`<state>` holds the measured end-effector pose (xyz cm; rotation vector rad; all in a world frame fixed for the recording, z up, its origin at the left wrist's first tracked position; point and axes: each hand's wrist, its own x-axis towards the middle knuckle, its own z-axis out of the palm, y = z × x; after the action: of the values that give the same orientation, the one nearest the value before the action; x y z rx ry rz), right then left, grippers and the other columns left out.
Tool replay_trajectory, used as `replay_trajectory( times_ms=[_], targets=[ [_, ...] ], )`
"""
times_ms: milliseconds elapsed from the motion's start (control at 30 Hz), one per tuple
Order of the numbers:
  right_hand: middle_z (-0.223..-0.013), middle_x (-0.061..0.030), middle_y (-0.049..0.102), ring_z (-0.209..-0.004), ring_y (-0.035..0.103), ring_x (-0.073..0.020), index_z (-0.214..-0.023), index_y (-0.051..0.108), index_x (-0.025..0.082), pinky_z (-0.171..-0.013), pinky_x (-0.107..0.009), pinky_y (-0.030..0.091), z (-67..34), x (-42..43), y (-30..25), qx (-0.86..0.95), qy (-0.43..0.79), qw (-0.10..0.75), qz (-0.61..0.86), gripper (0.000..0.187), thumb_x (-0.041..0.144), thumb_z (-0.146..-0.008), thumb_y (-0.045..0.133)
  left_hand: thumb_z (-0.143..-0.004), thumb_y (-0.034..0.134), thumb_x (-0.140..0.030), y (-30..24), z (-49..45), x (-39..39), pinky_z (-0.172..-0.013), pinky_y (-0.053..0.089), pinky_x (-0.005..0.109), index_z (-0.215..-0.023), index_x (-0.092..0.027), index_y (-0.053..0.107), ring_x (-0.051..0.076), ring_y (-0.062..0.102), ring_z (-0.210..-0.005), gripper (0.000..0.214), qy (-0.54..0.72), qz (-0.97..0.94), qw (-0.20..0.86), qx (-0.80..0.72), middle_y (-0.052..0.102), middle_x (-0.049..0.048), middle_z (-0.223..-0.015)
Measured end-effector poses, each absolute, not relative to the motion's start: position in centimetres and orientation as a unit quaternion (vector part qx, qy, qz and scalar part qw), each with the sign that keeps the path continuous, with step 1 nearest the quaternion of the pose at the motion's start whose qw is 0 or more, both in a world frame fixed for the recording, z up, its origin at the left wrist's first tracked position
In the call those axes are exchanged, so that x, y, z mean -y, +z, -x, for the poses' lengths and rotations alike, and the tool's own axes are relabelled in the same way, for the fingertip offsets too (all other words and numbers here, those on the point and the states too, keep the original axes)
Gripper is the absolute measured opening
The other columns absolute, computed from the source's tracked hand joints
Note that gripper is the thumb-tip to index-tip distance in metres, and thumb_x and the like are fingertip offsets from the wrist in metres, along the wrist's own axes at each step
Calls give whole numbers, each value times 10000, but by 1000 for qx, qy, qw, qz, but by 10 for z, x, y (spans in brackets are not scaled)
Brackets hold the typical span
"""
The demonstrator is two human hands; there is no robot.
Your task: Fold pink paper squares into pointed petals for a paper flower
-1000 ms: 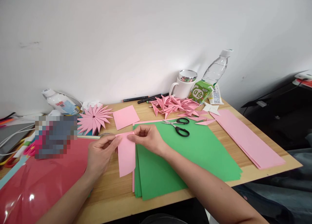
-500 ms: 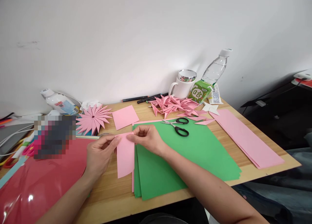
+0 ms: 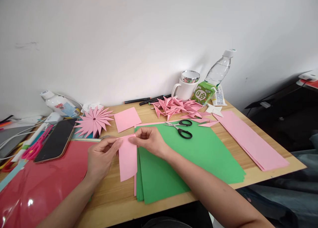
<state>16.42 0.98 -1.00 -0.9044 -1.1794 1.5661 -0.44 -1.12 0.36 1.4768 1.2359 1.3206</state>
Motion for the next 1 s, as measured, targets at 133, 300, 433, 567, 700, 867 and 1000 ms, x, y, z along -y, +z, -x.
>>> replay_trajectory(
  times_ms=[133,300,433,567,700,867,1000],
  targets=[
    [-600,41,569,-552,501,-79,-653,588,160,-537,-222,409,-164,-10,-7,475,647,475,361,296,379,-608,782,-737,671,-233,6,5,12,-460,426,147,-695,-179,706,67,517,-510,77,513,-595,379,-489,639,-30,-613],
    [-575,33,574,-527,496,-80,-602,577,159,-523,-228,410,-165,-10,-3,482,637,478,366,313,406,-626,768,-739,671,-255,2,6,11,-458,427,152,-687,-177,696,73,525,-513,97,511,-586,391,-493,638,-26,-613],
    [-544,39,548,-511,473,-82,-545,531,170,-514,-235,395,-166,-10,-1,486,631,486,359,344,401,-622,773,-747,661,-281,0,6,10,-436,412,167,-651,-169,668,76,506,-479,148,493,-589,406,-496,610,-26,-577],
    [-529,38,539,-500,461,-85,-529,513,175,-504,-241,382,-166,-10,-2,489,625,483,371,368,420,-608,776,-754,651,-302,-1,8,10,-426,391,178,-634,-167,646,79,481,-466,181,472,-598,399,-511,573,-26,-550],
    [-568,32,570,-535,497,-91,-580,551,171,-534,-242,416,-165,-11,-6,483,642,457,381,347,442,-610,766,-746,651,-314,-2,8,10,-424,378,187,-613,-164,628,82,464,-468,202,477,-594,398,-511,554,-26,-547],
    [-646,30,595,-600,544,-97,-667,573,162,-587,-239,446,-162,-10,-11,479,697,396,358,320,424,-635,755,-724,662,-301,-4,9,7,-455,399,193,-621,-166,642,91,487,-509,171,513,-570,375,-521,589,-21,-601],
    [-603,39,567,-565,508,-83,-617,559,152,-572,-228,418,-161,-10,-11,460,697,408,368,333,421,-631,756,-710,661,-270,1,7,7,-446,390,196,-615,-166,639,84,476,-483,142,518,-567,365,-527,586,-29,-590]
  ],
)
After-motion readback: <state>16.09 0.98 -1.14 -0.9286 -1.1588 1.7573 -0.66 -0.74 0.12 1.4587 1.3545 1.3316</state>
